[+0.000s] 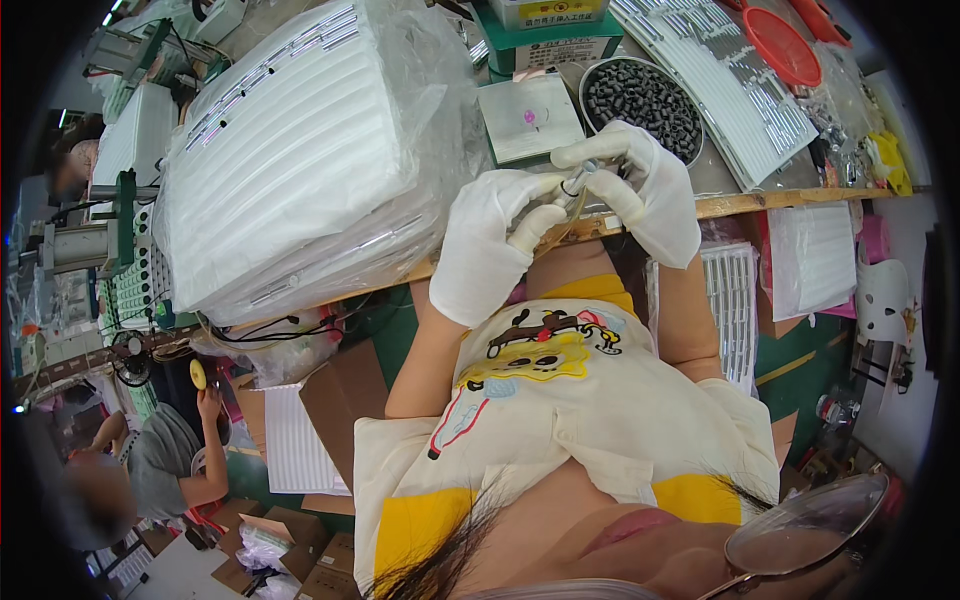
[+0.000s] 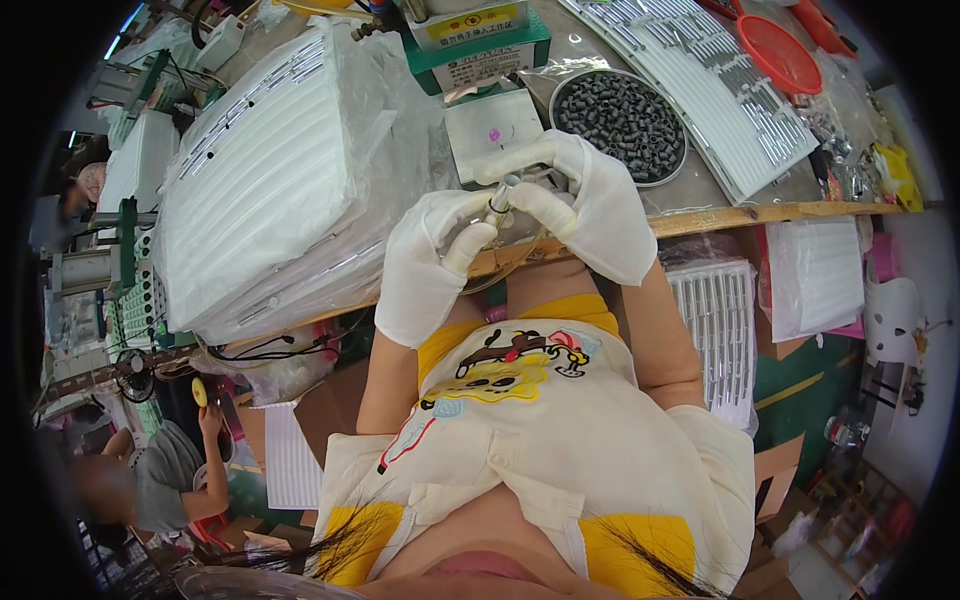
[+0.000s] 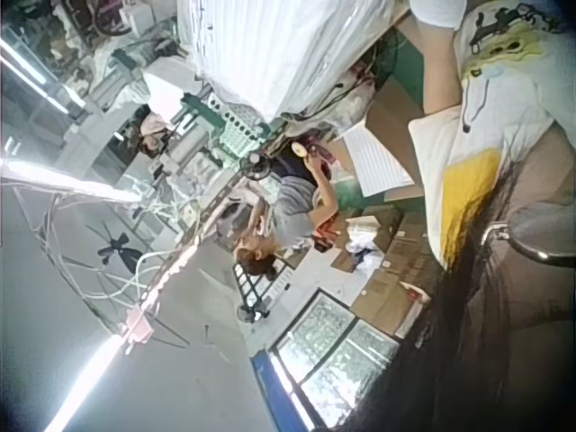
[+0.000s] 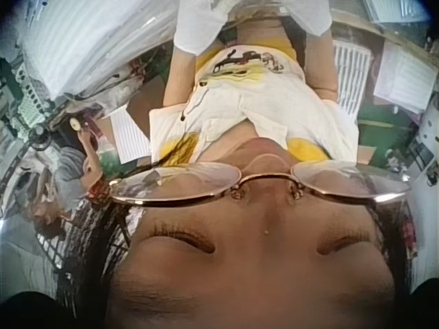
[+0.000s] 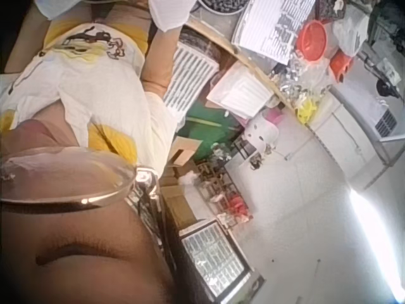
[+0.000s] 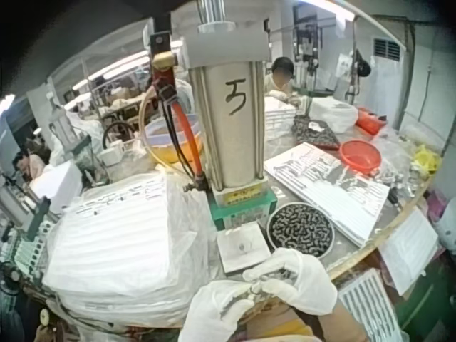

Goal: Assembling small metal components using a pneumatic press machine.

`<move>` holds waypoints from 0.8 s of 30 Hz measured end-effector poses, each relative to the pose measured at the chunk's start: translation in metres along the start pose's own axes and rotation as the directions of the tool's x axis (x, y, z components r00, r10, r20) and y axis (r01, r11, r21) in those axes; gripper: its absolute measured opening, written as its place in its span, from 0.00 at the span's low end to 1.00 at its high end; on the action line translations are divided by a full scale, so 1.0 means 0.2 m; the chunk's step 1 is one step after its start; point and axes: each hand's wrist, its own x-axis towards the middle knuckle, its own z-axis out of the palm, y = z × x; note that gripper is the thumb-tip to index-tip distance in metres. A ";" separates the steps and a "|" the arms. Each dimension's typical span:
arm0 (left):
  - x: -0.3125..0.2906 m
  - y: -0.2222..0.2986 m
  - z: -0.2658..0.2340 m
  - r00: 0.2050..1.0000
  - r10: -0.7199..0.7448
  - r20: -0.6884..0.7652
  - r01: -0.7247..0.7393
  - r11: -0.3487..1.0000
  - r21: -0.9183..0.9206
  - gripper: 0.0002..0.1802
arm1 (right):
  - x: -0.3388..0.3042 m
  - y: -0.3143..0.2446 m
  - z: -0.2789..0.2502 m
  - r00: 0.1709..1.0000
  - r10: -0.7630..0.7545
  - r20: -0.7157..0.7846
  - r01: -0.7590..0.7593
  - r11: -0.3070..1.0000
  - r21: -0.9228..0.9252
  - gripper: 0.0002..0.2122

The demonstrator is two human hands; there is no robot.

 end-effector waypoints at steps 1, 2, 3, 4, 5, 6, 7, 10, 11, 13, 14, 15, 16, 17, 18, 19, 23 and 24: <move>-0.01 0.01 0.00 1.000 0.003 -0.022 -0.002 0.999 0.040 0.13 | 0.00 0.00 0.00 0.999 -0.043 0.001 0.043 0.999 -0.024 0.10; -0.02 0.01 0.00 0.999 0.009 -0.044 -0.005 0.997 0.079 0.13 | -0.01 0.00 0.00 0.999 -0.042 -0.001 0.042 0.999 -0.027 0.10; -0.02 0.02 -0.01 0.999 0.009 -0.043 -0.006 0.997 0.076 0.13 | -0.01 0.00 0.01 0.999 -0.043 0.001 0.043 0.999 -0.013 0.10; -0.03 0.03 -0.01 0.999 0.004 -0.050 0.000 0.997 0.079 0.14 | -0.02 0.00 0.01 0.999 -0.045 0.003 0.045 0.999 0.001 0.10; -0.03 0.04 -0.01 0.998 0.000 -0.057 0.005 0.997 0.083 0.14 | -0.02 -0.01 0.01 0.999 -0.044 0.002 0.044 0.999 -0.001 0.10; -0.04 0.04 -0.01 0.998 0.000 -0.056 0.004 0.997 0.081 0.14 | -0.02 -0.01 0.01 0.999 -0.039 0.005 0.039 0.999 0.003 0.09; -0.04 0.04 -0.01 0.997 0.018 -0.073 -0.011 0.995 0.098 0.14 | -0.03 -0.01 0.01 0.999 -0.035 0.007 0.035 0.999 0.006 0.09; -0.05 0.00 0.01 0.994 0.036 -0.103 -0.023 0.992 0.127 0.14 | -0.03 0.04 0.03 0.999 -0.026 -0.030 0.027 0.999 0.035 0.10; -0.04 -0.03 0.02 0.992 0.040 -0.117 -0.024 0.990 0.137 0.14 | -0.03 0.06 0.04 0.999 -0.025 -0.027 0.026 0.999 0.037 0.10; -0.03 -0.09 0.04 0.994 0.023 -0.105 0.003 0.972 0.237 0.13 | -0.02 0.11 0.04 0.996 0.090 -0.009 -0.090 0.990 -0.107 0.13; -0.01 -0.14 0.07 0.996 0.013 -0.087 0.016 0.945 0.327 0.13 | -0.03 0.15 0.04 0.996 0.093 -0.016 -0.094 0.989 -0.111 0.13; -0.01 -0.22 0.09 0.999 -0.021 -0.028 0.030 0.923 0.383 0.12 | -0.03 0.21 0.04 0.984 0.127 -0.122 -0.148 0.972 -0.183 0.14; -0.01 -0.27 0.13 0.999 -0.017 -0.028 0.026 0.924 0.381 0.12 | -0.03 0.24 0.03 0.961 0.151 -0.230 -0.208 0.946 -0.248 0.15; -0.01 -0.30 0.16 0.997 -0.057 0.052 0.019 0.835 0.550 0.12 | -0.04 0.27 -0.01 0.939 0.238 -0.248 -0.309 0.901 -0.305 0.17; -0.02 -0.33 0.18 0.986 -0.113 0.119 -0.004 0.712 0.703 0.13 | -0.05 0.33 -0.05 0.926 0.260 -0.275 -0.336 0.901 -0.277 0.15; -0.04 -0.36 0.20 0.987 -0.111 0.117 -0.003 0.713 0.701 0.13 | -0.07 0.41 -0.09 0.918 0.204 -0.341 -0.306 0.911 -0.278 0.14; -0.08 -0.43 0.24 0.974 -0.147 0.171 -0.060 0.562 0.825 0.16 | -0.10 0.51 -0.29 0.860 0.164 -0.483 -0.425 0.755 -0.499 0.11; -0.09 -0.42 0.24 0.983 -0.112 0.144 -0.056 0.568 0.821 0.14 | -0.10 0.50 -0.33 0.877 0.119 -0.465 -0.418 0.667 -0.617 0.11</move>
